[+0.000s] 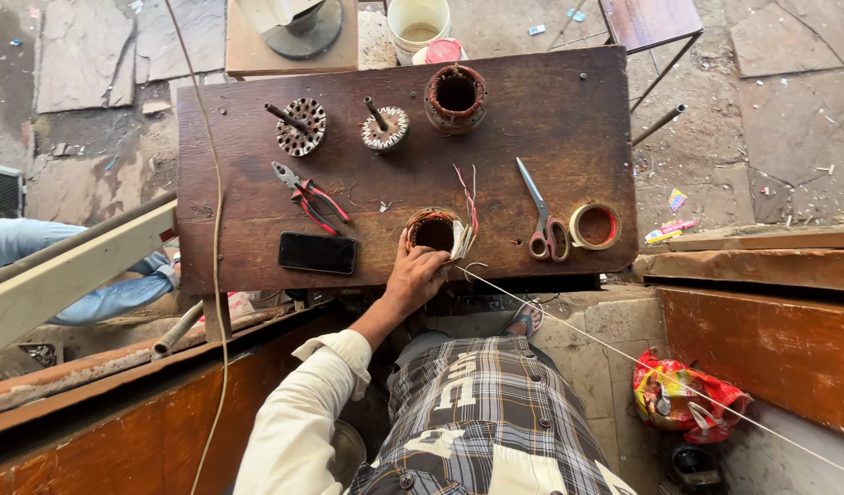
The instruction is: The person works at a cluttered workbench, using scissors to cut a piece of white tape and wrapping it around a copper wire coil. They then use a thin wire to tie and secure the coil assembly, manipulating the components with both hands.
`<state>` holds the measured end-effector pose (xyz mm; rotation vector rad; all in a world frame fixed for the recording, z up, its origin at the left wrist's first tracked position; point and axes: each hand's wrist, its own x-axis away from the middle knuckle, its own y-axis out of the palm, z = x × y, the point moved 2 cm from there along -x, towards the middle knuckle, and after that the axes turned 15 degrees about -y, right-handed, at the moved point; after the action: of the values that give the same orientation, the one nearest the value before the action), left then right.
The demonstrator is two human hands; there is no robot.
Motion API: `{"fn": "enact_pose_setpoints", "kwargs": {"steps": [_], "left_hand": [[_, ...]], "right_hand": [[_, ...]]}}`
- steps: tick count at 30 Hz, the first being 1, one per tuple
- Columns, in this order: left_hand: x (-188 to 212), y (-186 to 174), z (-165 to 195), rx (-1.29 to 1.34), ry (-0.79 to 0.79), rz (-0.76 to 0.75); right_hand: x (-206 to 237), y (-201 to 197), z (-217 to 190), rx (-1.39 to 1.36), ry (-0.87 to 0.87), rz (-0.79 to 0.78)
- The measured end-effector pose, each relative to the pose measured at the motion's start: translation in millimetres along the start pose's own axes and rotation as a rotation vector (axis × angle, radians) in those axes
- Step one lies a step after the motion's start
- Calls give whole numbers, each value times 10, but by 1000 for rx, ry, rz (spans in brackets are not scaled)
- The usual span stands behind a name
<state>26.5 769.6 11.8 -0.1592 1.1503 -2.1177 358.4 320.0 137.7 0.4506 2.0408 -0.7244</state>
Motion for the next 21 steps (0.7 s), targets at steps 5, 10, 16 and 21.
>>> {"fn": "enact_pose_setpoints", "kwargs": {"steps": [5, 10, 16, 21], "left_hand": [[27, 75, 28, 12, 7, 79], [73, 75, -2, 48, -55, 35], [49, 10, 101, -42, -12, 30], [48, -7, 143, -60, -10, 50]], "right_hand": [[-61, 560, -480, -597, 249, 37], [871, 1492, -1763, -1087, 969, -561], [2215, 2002, -2864, -1121, 1211, -1110], [2233, 1909, -2647, -1056, 1038, -1151]]}}
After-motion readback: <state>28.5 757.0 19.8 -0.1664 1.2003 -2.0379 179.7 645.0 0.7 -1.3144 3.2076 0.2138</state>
